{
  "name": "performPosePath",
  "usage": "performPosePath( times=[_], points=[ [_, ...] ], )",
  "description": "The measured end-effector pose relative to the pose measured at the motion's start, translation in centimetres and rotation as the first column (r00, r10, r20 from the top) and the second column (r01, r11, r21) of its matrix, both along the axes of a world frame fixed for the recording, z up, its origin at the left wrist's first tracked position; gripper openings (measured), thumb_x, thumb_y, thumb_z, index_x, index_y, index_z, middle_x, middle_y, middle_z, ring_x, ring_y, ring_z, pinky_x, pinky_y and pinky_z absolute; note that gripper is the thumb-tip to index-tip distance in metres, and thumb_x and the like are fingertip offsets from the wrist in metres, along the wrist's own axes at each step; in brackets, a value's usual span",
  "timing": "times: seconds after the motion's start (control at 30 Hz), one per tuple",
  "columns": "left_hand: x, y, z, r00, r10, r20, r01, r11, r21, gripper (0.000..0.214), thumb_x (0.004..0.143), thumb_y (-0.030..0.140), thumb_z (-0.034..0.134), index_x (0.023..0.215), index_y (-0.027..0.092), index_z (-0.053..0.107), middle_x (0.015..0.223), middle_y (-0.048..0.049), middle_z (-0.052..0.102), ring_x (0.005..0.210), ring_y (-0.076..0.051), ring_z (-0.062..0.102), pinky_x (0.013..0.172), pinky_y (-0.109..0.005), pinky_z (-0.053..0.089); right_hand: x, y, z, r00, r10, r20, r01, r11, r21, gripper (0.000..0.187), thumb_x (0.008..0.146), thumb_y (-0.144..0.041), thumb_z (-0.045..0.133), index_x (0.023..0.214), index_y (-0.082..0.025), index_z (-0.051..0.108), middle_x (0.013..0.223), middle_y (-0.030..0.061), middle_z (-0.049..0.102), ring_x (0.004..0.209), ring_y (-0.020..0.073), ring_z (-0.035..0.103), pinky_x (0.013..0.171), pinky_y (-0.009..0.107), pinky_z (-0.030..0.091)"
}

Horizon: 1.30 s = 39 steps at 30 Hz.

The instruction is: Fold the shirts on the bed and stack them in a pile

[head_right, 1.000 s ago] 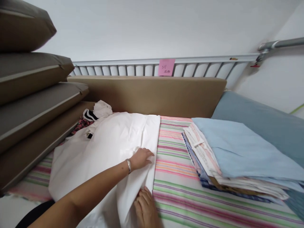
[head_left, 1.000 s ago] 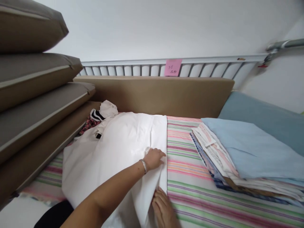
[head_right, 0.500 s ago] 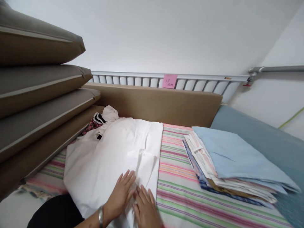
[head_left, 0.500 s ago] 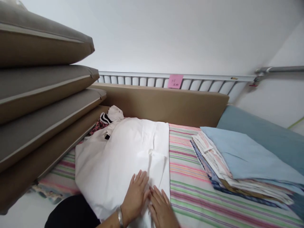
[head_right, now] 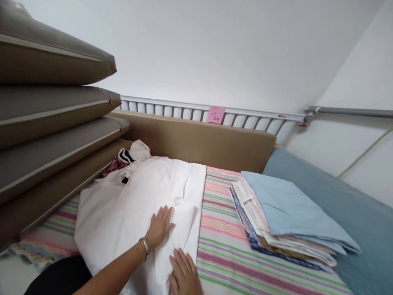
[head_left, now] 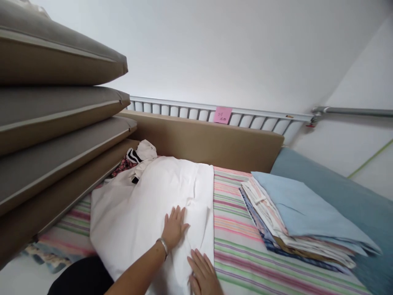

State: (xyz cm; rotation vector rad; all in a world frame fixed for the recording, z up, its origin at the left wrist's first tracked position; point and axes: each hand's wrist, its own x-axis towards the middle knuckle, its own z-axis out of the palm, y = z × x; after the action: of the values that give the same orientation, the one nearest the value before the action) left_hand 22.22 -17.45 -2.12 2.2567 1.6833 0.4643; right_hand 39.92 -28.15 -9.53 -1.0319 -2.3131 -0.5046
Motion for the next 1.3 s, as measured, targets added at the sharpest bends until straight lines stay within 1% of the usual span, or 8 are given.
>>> performPosePath(
  times=[0.17, 0.37, 0.53, 0.73, 0.87, 0.97, 1.13, 1.3],
  points=[
    [1.1, 0.9, 1.6, 0.945, 0.313, 0.098, -0.308, 0.949, -0.062, 0.041, 0.084, 0.045, 0.043, 0.105, 0.013, 0.058, 0.109, -0.0137, 0.061, 0.104, -0.026, 0.054, 0.089, -0.037, 0.037, 0.1, -0.6, -0.5, 0.918, -0.220, -0.331, 0.118, 0.946, -0.302, 0.051, 0.088, -0.023, 0.045, 0.138, -0.021, 0.034, 0.138, 0.0066, 0.046, 0.124, 0.0194, 0.045, 0.098, 0.032, 0.046],
    [1.9, 3.9, 2.6, 0.918, 0.319, 0.235, -0.279, 0.942, -0.187, 0.012, 0.075, 0.023, 0.053, 0.075, 0.015, 0.062, 0.084, -0.0121, 0.067, 0.088, -0.026, 0.061, 0.080, -0.037, 0.039, -0.4, -0.6, -0.6, 0.687, -0.385, -0.616, 0.032, 0.863, -0.503, 0.044, 0.092, -0.030, 0.038, 0.134, -0.017, 0.041, 0.137, 0.0091, 0.047, 0.123, 0.0205, 0.046, 0.099, 0.033, 0.046],
    [-2.6, 3.1, 2.7, 0.765, 0.337, 0.549, -0.229, 0.939, -0.257, 0.012, 0.072, 0.022, 0.049, 0.064, 0.018, 0.057, 0.068, -0.0023, 0.063, 0.070, -0.016, 0.059, 0.066, -0.026, 0.042, -0.7, -0.8, 0.6, 0.581, -0.455, -0.675, -0.056, 0.804, -0.591, 0.046, 0.091, -0.038, 0.037, 0.130, -0.015, 0.046, 0.136, 0.0094, 0.048, 0.125, 0.0192, 0.044, 0.102, 0.032, 0.043],
    [-11.3, -1.4, 1.1, 0.406, 0.555, 0.726, -0.330, 0.830, -0.450, 0.025, 0.066, 0.043, 0.052, 0.067, 0.018, 0.053, 0.063, -0.0002, 0.058, 0.052, -0.012, 0.053, 0.052, -0.025, 0.043, -0.5, -1.0, 1.1, 0.626, -0.479, -0.615, -0.003, 0.787, -0.616, 0.045, 0.090, -0.040, 0.040, 0.128, -0.018, 0.050, 0.136, 0.0068, 0.049, 0.126, 0.0202, 0.043, 0.108, 0.037, 0.034],
    [-12.8, -3.1, 0.3, 0.273, 0.647, 0.712, -0.311, 0.760, -0.571, 0.027, 0.060, 0.042, 0.060, 0.066, 0.017, 0.053, 0.062, -0.0021, 0.059, 0.052, -0.014, 0.056, 0.051, -0.027, 0.046, -0.4, -0.8, 1.0, 0.685, -0.449, -0.573, 0.055, 0.817, -0.575, 0.042, 0.090, -0.039, 0.041, 0.123, -0.018, 0.055, 0.132, 0.0080, 0.053, 0.123, 0.0203, 0.047, 0.105, 0.037, 0.039],
    [-12.3, -3.0, 0.5, 0.236, 0.681, 0.693, -0.284, 0.731, -0.621, 0.031, 0.064, 0.046, 0.062, 0.070, 0.016, 0.053, 0.062, -0.0023, 0.060, 0.054, -0.016, 0.059, 0.052, -0.029, 0.049, -0.6, -0.7, 1.5, 0.750, -0.400, -0.526, 0.084, 0.848, -0.524, 0.037, 0.090, -0.037, 0.040, 0.115, -0.020, 0.061, 0.127, 0.0086, 0.057, 0.118, 0.0205, 0.052, 0.101, 0.037, 0.044],
    [-11.6, -2.4, 0.9, 0.276, 0.734, 0.620, -0.279, 0.679, -0.679, 0.024, 0.065, 0.033, 0.066, 0.062, 0.018, 0.048, 0.045, 0.0011, 0.054, 0.041, -0.016, 0.055, 0.042, -0.027, 0.044, -1.8, -1.2, 2.5, 0.892, -0.282, -0.352, 0.136, 0.912, -0.386, 0.031, 0.087, -0.033, 0.049, 0.113, -0.022, 0.063, 0.123, 0.0087, 0.059, 0.113, 0.0221, 0.056, 0.094, 0.038, 0.050],
    [-11.3, -2.6, 2.9, 0.275, 0.696, 0.663, -0.234, 0.717, -0.656, 0.023, 0.071, 0.032, 0.059, 0.060, 0.019, 0.043, 0.044, 0.0045, 0.049, 0.036, -0.011, 0.049, 0.038, -0.022, 0.039, -3.2, -1.7, 2.1, 0.959, -0.100, -0.266, 0.003, 0.939, -0.344, 0.027, 0.084, -0.029, 0.052, 0.109, -0.027, 0.064, 0.120, 0.0053, 0.062, 0.112, 0.0233, 0.056, 0.095, 0.043, 0.048]
  ],
)
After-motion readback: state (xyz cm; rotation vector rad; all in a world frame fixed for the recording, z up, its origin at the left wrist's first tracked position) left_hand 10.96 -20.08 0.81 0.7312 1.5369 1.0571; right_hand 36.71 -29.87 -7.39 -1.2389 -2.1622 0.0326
